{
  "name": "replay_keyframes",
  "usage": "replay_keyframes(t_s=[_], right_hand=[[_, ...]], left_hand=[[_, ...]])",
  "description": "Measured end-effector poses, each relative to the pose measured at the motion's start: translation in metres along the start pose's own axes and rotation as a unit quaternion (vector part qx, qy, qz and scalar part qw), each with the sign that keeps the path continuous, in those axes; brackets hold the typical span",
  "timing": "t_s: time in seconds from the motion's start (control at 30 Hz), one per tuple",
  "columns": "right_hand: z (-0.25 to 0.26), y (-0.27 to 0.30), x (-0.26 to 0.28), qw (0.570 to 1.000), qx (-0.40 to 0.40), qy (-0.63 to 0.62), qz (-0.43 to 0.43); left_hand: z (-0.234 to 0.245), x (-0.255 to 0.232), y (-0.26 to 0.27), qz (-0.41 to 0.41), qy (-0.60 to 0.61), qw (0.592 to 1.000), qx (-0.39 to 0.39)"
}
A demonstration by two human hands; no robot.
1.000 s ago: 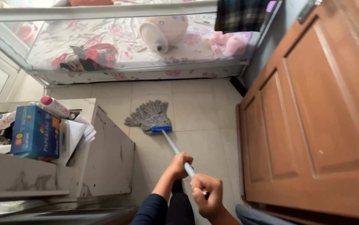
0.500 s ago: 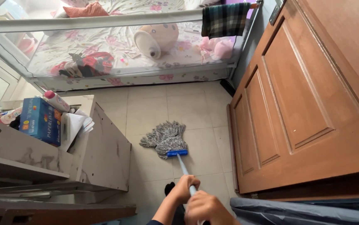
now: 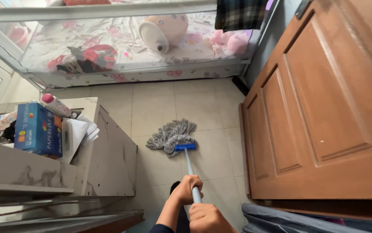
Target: Mopping the tiled floor in a bedroom area around the furniture.
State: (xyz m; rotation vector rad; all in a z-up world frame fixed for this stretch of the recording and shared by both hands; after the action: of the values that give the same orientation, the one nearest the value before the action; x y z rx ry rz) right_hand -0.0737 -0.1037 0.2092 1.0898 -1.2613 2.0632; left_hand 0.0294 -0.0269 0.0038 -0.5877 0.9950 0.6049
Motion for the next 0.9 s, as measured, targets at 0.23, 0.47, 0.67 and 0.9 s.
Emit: replay_keyframes(t_s=[0.23, 0.47, 0.67, 0.9], right_hand=[[0.014, -0.031, -0.071, 0.997, -0.057, 0.022, -0.046], [0.074, -0.115, -0.116, 0.979, -0.163, 0.061, -0.103], [0.113, -0.159, -0.174, 0.972, -0.192, 0.092, -0.102], [0.13, -0.169, -0.216, 0.967, -0.202, 0.078, -0.138]], left_hand=[[0.037, 0.059, -0.061, 0.013, -0.012, 1.0, 0.006], [0.074, 0.131, -0.153, -0.029, -0.037, 0.997, -0.054], [0.105, 0.179, -0.224, -0.013, -0.067, 0.996, -0.051], [0.119, 0.2, -0.256, -0.033, -0.082, 0.99, -0.108]])
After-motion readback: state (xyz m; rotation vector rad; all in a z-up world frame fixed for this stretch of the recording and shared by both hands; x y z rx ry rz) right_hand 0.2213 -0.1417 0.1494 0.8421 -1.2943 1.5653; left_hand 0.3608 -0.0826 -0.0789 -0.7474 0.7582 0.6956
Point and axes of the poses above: each hand's wrist, its own y-axis away from the middle knuckle, its own z-axis out of the back of the hand, x = y × z, the point moved 4 cm from there along -y, towards the middle knuckle, and after that the axes turned 5 degrees about -z, right-handed, at the moved point
